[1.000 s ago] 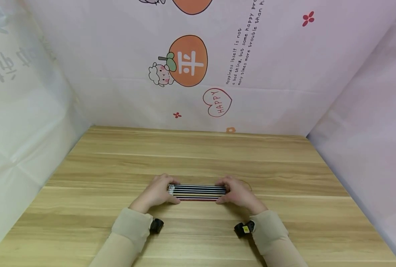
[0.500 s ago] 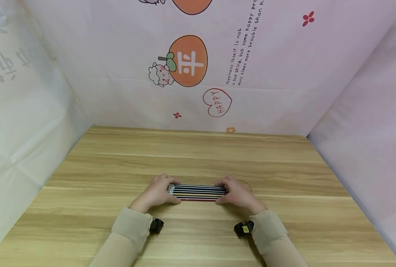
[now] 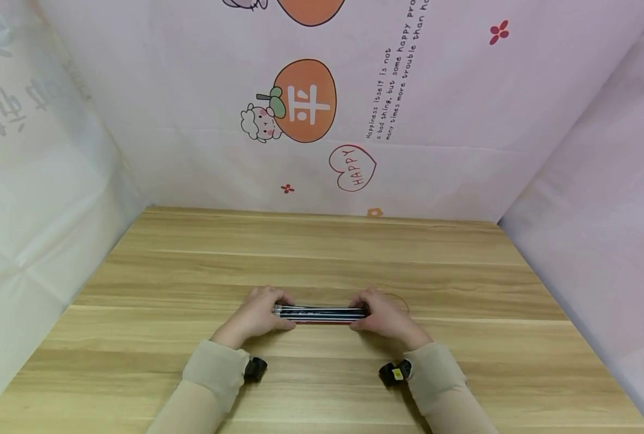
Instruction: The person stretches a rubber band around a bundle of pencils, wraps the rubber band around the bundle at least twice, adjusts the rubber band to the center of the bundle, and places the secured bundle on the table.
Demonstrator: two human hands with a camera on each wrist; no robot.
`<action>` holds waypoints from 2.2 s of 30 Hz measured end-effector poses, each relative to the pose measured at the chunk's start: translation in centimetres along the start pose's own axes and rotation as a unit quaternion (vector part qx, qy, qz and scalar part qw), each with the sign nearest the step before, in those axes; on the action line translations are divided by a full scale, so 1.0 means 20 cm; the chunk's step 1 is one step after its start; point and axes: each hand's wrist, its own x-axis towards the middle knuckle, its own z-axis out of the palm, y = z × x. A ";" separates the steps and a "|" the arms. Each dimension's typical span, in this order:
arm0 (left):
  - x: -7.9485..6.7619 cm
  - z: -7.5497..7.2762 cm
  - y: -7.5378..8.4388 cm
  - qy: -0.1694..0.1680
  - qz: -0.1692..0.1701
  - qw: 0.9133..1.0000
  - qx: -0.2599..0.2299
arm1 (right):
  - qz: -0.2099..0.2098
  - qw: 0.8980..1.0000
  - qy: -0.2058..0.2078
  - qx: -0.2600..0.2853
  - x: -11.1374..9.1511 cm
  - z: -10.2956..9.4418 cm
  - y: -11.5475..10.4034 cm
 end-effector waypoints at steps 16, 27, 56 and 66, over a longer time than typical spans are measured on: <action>-0.01 0.02 0.00 -0.007 0.029 0.996 0.084 | -0.027 0.998 -0.036 -0.044 0.01 0.02 0.00; -0.02 0.01 0.02 -0.058 0.054 0.987 0.138 | -0.028 0.994 -0.039 -0.093 -0.01 0.02 -0.02; 0.02 -0.07 -0.01 -0.046 0.011 0.973 -0.226 | 0.031 0.906 -0.109 0.409 -0.02 -0.11 0.04; 0.03 -0.08 0.01 -0.038 -0.014 0.941 -0.336 | 0.024 0.853 -0.093 0.513 -0.02 -0.13 0.04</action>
